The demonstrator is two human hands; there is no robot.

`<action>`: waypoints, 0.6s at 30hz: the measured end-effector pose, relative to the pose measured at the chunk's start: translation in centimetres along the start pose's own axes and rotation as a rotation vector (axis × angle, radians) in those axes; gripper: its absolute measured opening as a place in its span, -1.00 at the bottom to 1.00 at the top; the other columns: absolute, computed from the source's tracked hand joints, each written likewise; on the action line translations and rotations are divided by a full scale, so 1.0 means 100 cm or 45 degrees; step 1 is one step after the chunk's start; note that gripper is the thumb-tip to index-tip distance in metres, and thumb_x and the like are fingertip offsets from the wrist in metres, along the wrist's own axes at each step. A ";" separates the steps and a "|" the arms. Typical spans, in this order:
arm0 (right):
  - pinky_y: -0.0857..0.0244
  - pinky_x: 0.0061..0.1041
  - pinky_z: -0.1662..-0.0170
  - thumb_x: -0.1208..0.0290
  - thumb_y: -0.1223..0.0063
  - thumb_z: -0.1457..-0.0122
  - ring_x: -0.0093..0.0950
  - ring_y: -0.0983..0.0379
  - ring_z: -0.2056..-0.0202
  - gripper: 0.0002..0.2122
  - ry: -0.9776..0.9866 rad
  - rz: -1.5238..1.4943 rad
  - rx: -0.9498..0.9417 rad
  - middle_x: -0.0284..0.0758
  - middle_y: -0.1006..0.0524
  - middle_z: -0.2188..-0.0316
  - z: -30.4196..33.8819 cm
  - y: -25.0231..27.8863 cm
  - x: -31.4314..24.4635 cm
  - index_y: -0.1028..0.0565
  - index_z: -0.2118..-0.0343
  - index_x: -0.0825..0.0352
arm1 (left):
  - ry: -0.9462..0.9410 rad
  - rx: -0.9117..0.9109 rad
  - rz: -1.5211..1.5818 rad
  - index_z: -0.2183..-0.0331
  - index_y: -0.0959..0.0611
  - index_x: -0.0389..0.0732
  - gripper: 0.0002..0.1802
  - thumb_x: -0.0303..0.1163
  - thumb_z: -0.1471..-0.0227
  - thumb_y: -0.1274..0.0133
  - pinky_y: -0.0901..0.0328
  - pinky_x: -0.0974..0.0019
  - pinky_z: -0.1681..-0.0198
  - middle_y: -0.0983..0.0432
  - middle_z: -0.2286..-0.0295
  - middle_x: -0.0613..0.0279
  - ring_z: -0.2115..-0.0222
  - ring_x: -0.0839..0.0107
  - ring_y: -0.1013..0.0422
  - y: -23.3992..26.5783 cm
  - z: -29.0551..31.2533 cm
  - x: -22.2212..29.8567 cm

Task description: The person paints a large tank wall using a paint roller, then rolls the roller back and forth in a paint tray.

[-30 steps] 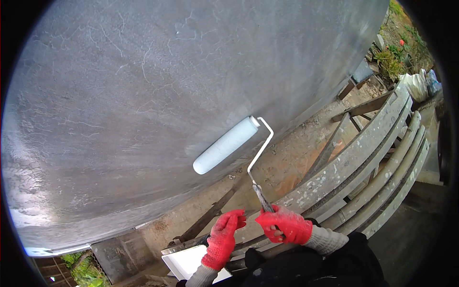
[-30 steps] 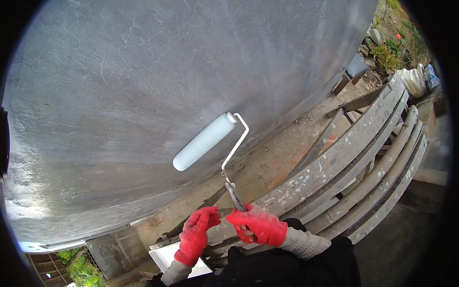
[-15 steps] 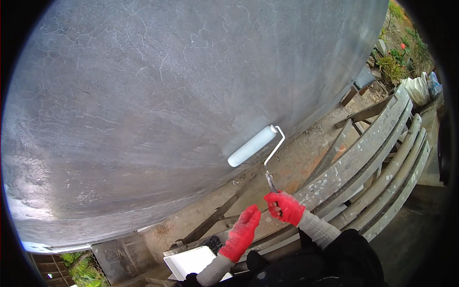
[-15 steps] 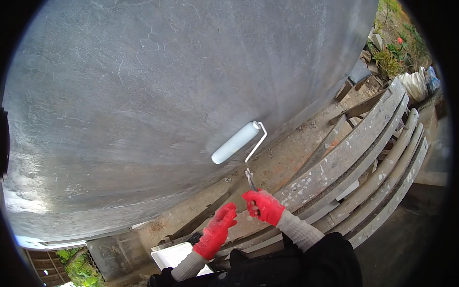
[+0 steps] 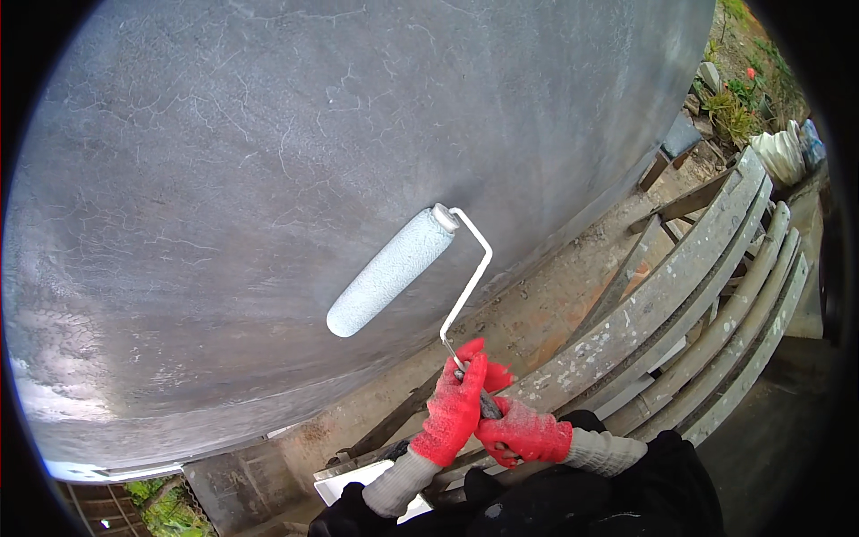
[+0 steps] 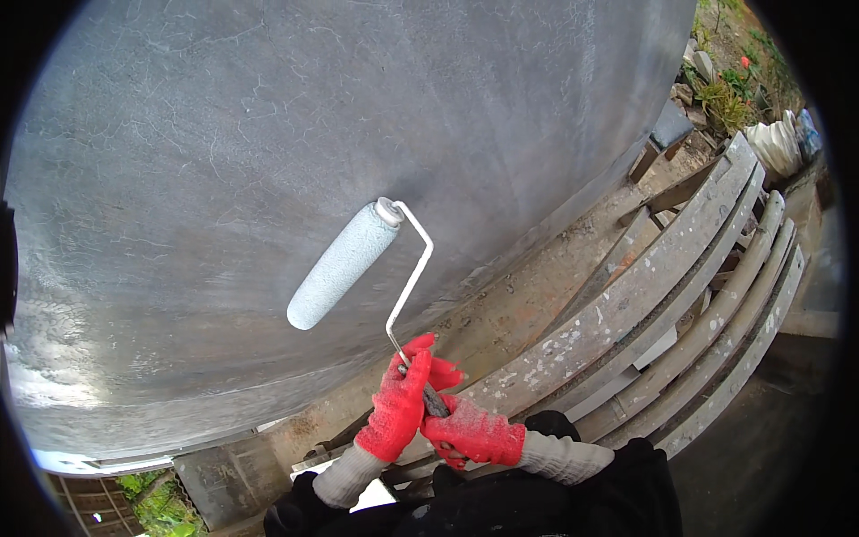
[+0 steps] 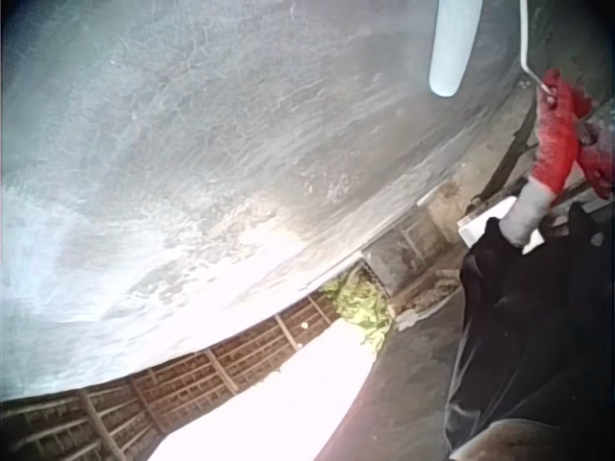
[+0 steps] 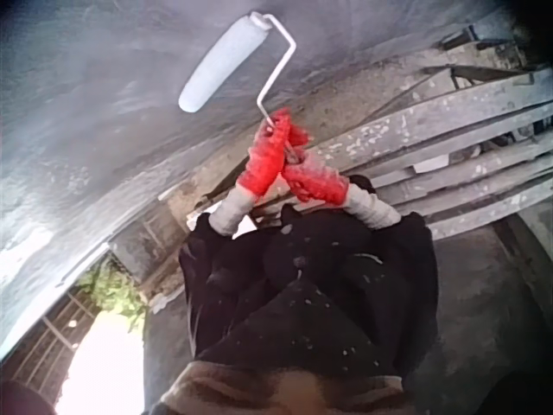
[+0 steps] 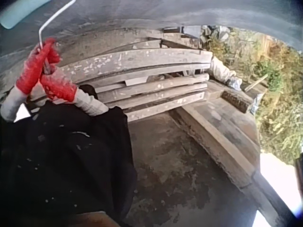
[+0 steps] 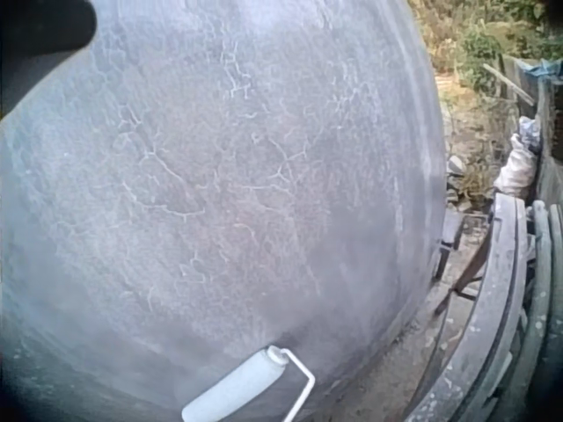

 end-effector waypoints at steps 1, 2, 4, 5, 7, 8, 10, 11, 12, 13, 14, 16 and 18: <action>-0.09 -0.52 0.76 0.39 0.01 -0.03 -0.53 -0.18 0.84 -0.87 -0.010 0.013 -0.003 -0.39 -0.26 0.80 -0.003 0.002 0.003 -0.31 0.44 0.27 | 0.059 0.029 0.002 -0.01 -0.29 -0.16 -0.53 -0.15 -0.13 0.11 -0.38 0.25 0.34 -0.46 0.39 0.16 0.34 0.30 -0.45 -0.003 0.000 0.001; -0.09 -0.52 0.76 0.39 0.01 -0.03 -0.53 -0.18 0.84 -0.87 -0.008 0.009 -0.009 -0.39 -0.26 0.80 -0.006 0.008 0.007 -0.31 0.44 0.27 | 0.059 0.033 -0.003 -0.01 -0.29 -0.16 -0.53 -0.15 -0.13 0.11 -0.38 0.25 0.34 -0.46 0.39 0.16 0.34 0.30 -0.45 -0.004 -0.003 -0.002; -0.11 -0.50 0.75 0.40 0.03 -0.03 -0.53 -0.18 0.83 -0.90 -0.007 -0.175 -0.081 -0.40 -0.25 0.80 -0.012 0.013 0.013 -0.32 0.43 0.25 | 0.118 0.089 -0.053 0.08 -0.37 -0.21 -0.60 -0.17 -0.13 0.11 -0.39 0.29 0.46 -0.41 0.49 0.26 0.48 0.32 -0.46 0.000 -0.013 -0.014; -0.12 -0.49 0.75 0.40 0.03 -0.03 -0.53 -0.18 0.83 -0.90 -0.008 -0.237 -0.109 -0.40 -0.25 0.79 -0.013 0.015 0.013 -0.32 0.43 0.24 | 0.116 0.099 -0.060 0.08 -0.37 -0.21 -0.60 -0.17 -0.13 0.11 -0.39 0.29 0.46 -0.41 0.49 0.26 0.48 0.32 -0.46 0.001 -0.021 -0.016; -0.11 -0.47 0.74 0.40 0.05 -0.04 -0.53 -0.17 0.82 -0.93 0.097 -0.197 -0.059 -0.41 -0.23 0.79 -0.012 0.016 0.006 -0.32 0.49 0.21 | 0.324 0.169 -0.016 0.19 -0.41 -0.21 -0.66 -0.15 -0.11 0.07 -0.37 0.33 0.47 -0.41 0.49 0.26 0.56 0.36 -0.43 -0.001 -0.034 -0.021; -0.11 -0.47 0.74 0.39 0.06 -0.04 -0.53 -0.16 0.82 -0.93 0.134 -0.189 -0.039 -0.42 -0.22 0.79 -0.015 0.020 0.002 -0.32 0.50 0.20 | 0.326 0.170 -0.022 0.19 -0.41 -0.21 -0.66 -0.15 -0.11 0.07 -0.37 0.33 0.47 -0.41 0.49 0.26 0.56 0.36 -0.43 0.000 -0.046 -0.025; -0.05 -0.51 0.75 0.40 0.13 -0.05 -0.51 -0.14 0.83 -0.81 0.055 -0.289 0.214 -0.40 -0.19 0.80 -0.034 0.035 0.001 -0.20 0.64 0.23 | 0.381 0.140 -0.090 0.27 -0.41 -0.20 -0.68 -0.13 -0.10 0.08 -0.34 0.36 0.51 -0.44 0.48 0.26 0.64 0.40 -0.38 0.001 -0.065 -0.033; -0.05 -0.51 0.75 0.40 0.13 -0.05 -0.51 -0.14 0.83 -0.81 0.056 -0.293 0.209 -0.40 -0.19 0.80 -0.045 0.046 0.001 -0.20 0.64 0.23 | 0.382 0.144 -0.096 0.27 -0.41 -0.20 -0.68 -0.13 -0.10 0.08 -0.34 0.36 0.51 -0.44 0.48 0.26 0.64 0.40 -0.38 -0.001 -0.072 -0.028; -0.02 -0.53 0.74 0.38 0.13 -0.06 -0.53 -0.12 0.82 -0.80 0.087 -0.383 0.194 -0.42 -0.18 0.81 -0.057 0.058 0.002 -0.19 0.65 0.21 | 0.457 0.039 -0.306 0.29 -0.41 -0.22 -0.67 -0.12 -0.10 0.11 -0.31 0.36 0.54 -0.45 0.48 0.23 0.63 0.41 -0.37 -0.006 -0.078 -0.020; 0.00 -0.54 0.73 0.36 0.14 -0.07 -0.54 -0.11 0.81 -0.78 0.119 -0.473 0.179 -0.43 -0.17 0.81 -0.068 0.068 0.004 -0.19 0.67 0.19 | 0.530 -0.069 -0.517 0.31 -0.42 -0.24 -0.65 -0.11 -0.10 0.14 -0.27 0.36 0.58 -0.46 0.48 0.21 0.61 0.42 -0.37 -0.007 -0.083 -0.017; 0.03 -0.55 0.71 0.33 0.12 -0.06 -0.57 -0.08 0.79 -0.77 0.133 -0.545 0.139 -0.45 -0.17 0.80 -0.081 0.068 0.004 -0.19 0.68 0.17 | 0.448 0.034 -0.537 0.36 -0.43 -0.25 -0.65 -0.12 -0.09 0.18 -0.25 0.40 0.59 -0.49 0.44 0.20 0.57 0.44 -0.38 0.009 -0.101 -0.036; 0.02 -0.55 0.71 0.33 0.12 -0.07 -0.57 -0.08 0.79 -0.76 0.082 -0.537 0.132 -0.45 -0.17 0.81 -0.077 0.077 0.009 -0.19 0.69 0.18 | 0.444 0.068 -0.629 0.37 -0.44 -0.24 -0.66 -0.13 -0.08 0.18 -0.25 0.40 0.59 -0.49 0.44 0.20 0.57 0.45 -0.38 -0.004 -0.097 -0.032; 0.02 -0.55 0.70 0.33 0.13 -0.07 -0.57 -0.08 0.78 -0.75 0.027 -0.541 0.139 -0.45 -0.17 0.81 -0.061 0.076 0.008 -0.19 0.70 0.19 | 0.456 0.090 -0.720 0.38 -0.45 -0.23 -0.67 -0.14 -0.07 0.18 -0.25 0.41 0.59 -0.49 0.43 0.19 0.56 0.45 -0.38 -0.018 -0.080 -0.023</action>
Point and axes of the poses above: each hand's wrist, its own z-axis away from the middle knuckle, its own y-axis out of the back of the hand, x = y × z, the point moved 2 cm from there along -z, towards the middle knuckle
